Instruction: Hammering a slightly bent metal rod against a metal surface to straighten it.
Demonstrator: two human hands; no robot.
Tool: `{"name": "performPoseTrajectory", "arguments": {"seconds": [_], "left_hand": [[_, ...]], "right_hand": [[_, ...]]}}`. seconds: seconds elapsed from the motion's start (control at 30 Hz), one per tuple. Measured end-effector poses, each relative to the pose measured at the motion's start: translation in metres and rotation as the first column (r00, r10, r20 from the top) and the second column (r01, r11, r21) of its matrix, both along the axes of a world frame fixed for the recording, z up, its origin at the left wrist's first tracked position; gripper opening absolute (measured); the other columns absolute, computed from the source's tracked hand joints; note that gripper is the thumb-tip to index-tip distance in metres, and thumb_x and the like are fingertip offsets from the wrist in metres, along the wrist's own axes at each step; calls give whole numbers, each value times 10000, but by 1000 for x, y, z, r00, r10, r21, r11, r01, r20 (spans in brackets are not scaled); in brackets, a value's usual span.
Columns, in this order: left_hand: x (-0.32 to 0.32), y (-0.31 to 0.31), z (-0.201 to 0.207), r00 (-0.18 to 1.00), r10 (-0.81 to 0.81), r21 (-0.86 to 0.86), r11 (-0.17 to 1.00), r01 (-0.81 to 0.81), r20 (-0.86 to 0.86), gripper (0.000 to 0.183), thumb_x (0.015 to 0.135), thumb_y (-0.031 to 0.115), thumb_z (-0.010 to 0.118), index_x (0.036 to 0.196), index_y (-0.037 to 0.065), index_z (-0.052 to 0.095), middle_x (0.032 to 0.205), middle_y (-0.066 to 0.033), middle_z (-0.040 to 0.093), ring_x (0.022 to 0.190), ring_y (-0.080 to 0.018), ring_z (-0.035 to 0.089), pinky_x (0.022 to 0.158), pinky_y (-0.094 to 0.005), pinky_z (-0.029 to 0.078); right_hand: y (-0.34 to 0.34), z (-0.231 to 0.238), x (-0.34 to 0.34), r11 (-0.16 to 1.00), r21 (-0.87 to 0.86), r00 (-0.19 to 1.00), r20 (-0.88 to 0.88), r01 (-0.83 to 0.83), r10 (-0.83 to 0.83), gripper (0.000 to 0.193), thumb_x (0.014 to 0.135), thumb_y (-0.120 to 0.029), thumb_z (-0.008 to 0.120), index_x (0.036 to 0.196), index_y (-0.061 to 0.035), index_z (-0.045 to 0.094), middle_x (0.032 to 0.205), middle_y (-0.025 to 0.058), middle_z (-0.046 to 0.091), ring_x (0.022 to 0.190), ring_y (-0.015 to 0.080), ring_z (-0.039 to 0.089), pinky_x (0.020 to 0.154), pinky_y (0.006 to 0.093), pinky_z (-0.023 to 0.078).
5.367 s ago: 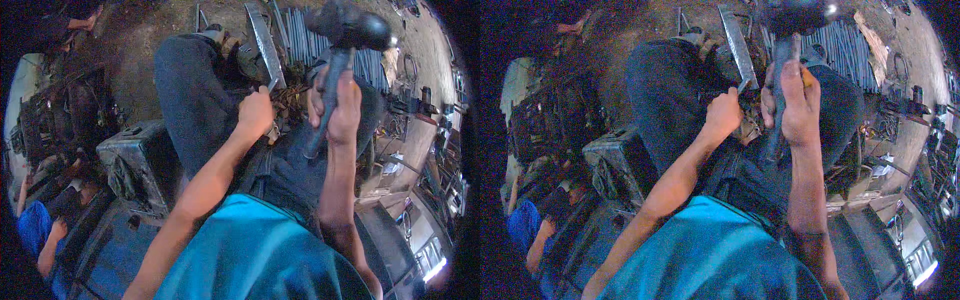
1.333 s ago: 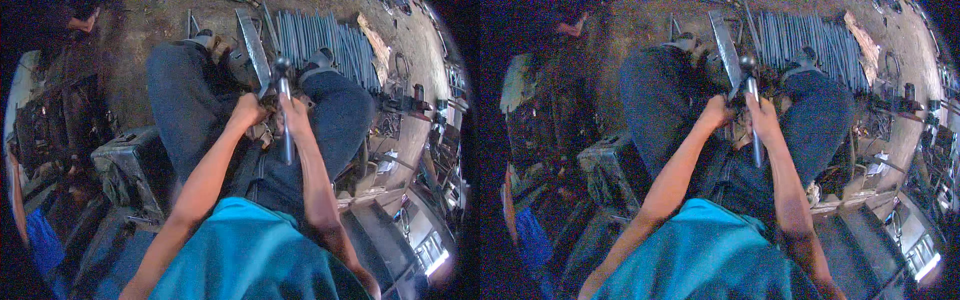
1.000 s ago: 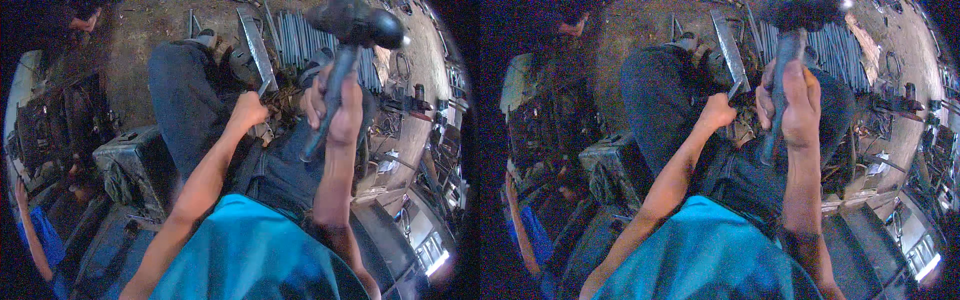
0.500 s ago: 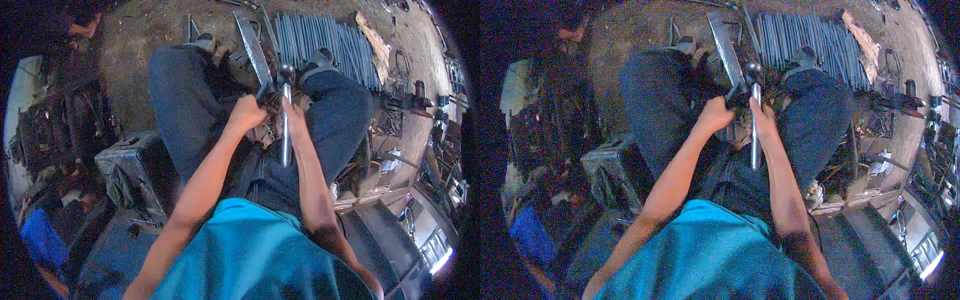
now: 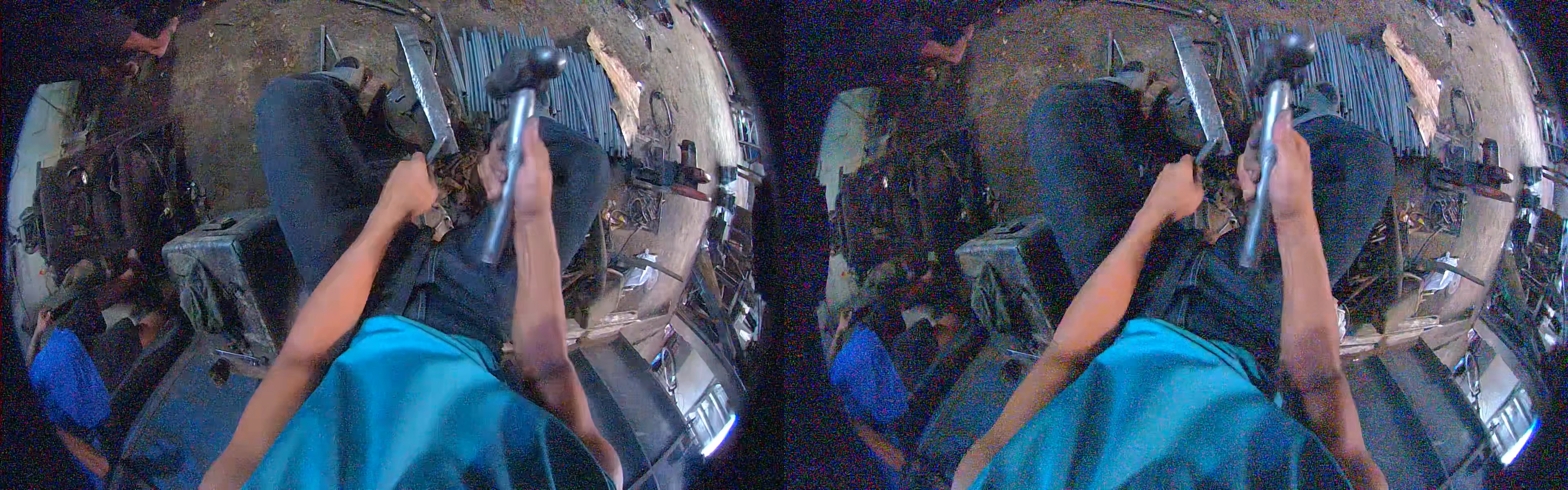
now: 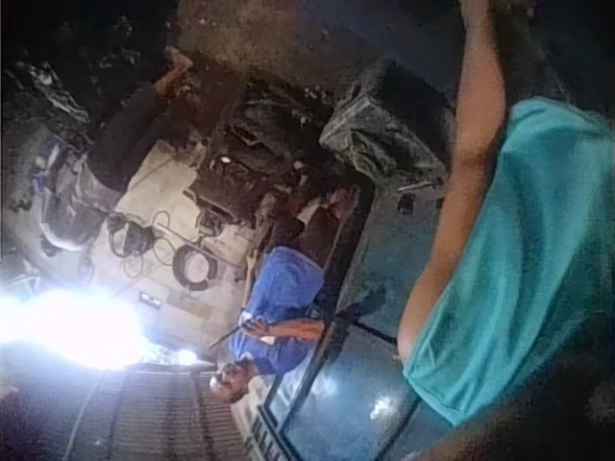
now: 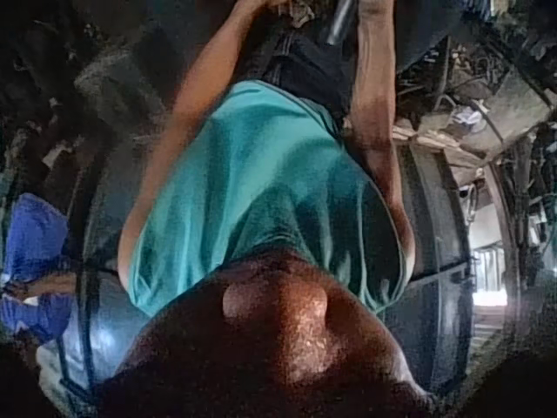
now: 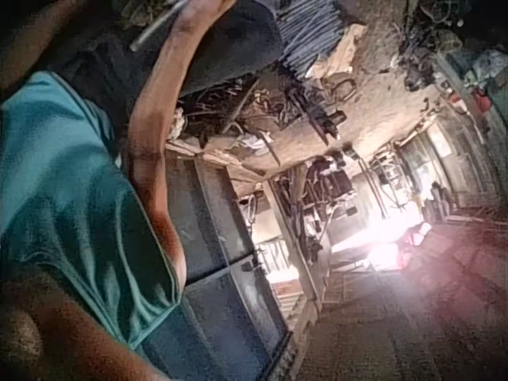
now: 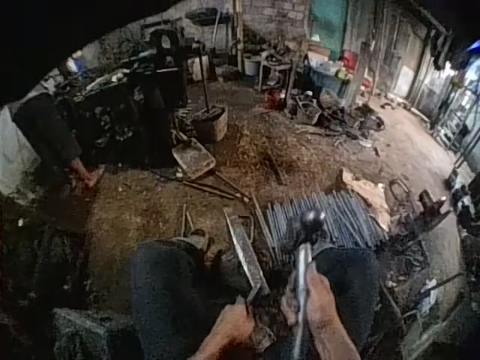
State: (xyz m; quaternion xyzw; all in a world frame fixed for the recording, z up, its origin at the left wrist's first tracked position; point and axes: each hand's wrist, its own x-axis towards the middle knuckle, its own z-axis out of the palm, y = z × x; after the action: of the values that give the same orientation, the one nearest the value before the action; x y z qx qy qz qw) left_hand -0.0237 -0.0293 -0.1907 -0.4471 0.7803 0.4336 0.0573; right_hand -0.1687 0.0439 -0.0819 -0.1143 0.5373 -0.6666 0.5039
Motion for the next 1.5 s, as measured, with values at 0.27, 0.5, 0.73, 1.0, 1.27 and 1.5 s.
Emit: {"name": "performPoseTrajectory", "arguments": {"seconds": [0.27, 0.5, 0.73, 1.0, 1.27, 1.5], "left_hand": [[-3, 9, 8, 999, 46, -85, 995, -44, 25, 246, 853, 156, 529, 980, -56, 537, 860, -325, 616, 853, -498, 596, 772, -559, 479], [1, 8, 4, 998, 34, -137, 990, -40, -44, 203, 848, 110, 519, 968, -52, 538, 827, -315, 612, 821, -499, 601, 717, -558, 487], [-3, 10, 14, 997, -53, -236, 970, 66, 64, 190, 837, 99, 543, 952, -49, 570, 838, -285, 629, 829, -446, 632, 746, -521, 514], [-11, 15, 29, 995, 19, -223, 975, 3, 96, 259, 696, 110, 692, 893, -32, 601, 864, -259, 641, 840, -428, 641, 749, -487, 528], [-5, 17, 23, 998, -59, -327, 943, 65, 29, 144, 747, 49, 617, 867, -28, 592, 822, -236, 635, 792, -410, 642, 706, -492, 522], [-2, 15, 17, 997, -5, -205, 979, 21, 75, 154, 724, 107, 611, 805, -24, 611, 808, -258, 636, 790, -431, 632, 715, -502, 519]], "right_hand": [[1, 63, -6, 924, -362, 984, -167, -122, 65, 491, 969, -536, 322, 906, -63, 437, 504, 18, 338, 356, 126, 364, 326, 254, 311], [24, -79, 28, 933, 332, 990, 44, -138, 130, 390, 937, -452, 520, 782, -96, 494, 526, 0, 450, 381, 113, 428, 350, 273, 363], [21, -33, 6, 973, 225, 997, -46, -43, 55, 410, 950, -432, 499, 714, -98, 476, 486, 27, 454, 341, 143, 428, 320, 279, 348], [0, 90, -2, 946, -299, 971, -234, -123, 52, 467, 981, -504, 331, 870, -60, 420, 502, 7, 337, 333, 119, 339, 319, 244, 279], [17, -68, 29, 867, 494, 967, -179, -72, 182, 402, 955, -422, 496, 736, -87, 464, 533, 19, 473, 392, 126, 451, 368, 286, 367], [15, -13, 2, 955, 293, 987, -134, -49, 92, 390, 951, -440, 489, 809, -78, 480, 508, 18, 444, 369, 124, 432, 350, 272, 369]]}}
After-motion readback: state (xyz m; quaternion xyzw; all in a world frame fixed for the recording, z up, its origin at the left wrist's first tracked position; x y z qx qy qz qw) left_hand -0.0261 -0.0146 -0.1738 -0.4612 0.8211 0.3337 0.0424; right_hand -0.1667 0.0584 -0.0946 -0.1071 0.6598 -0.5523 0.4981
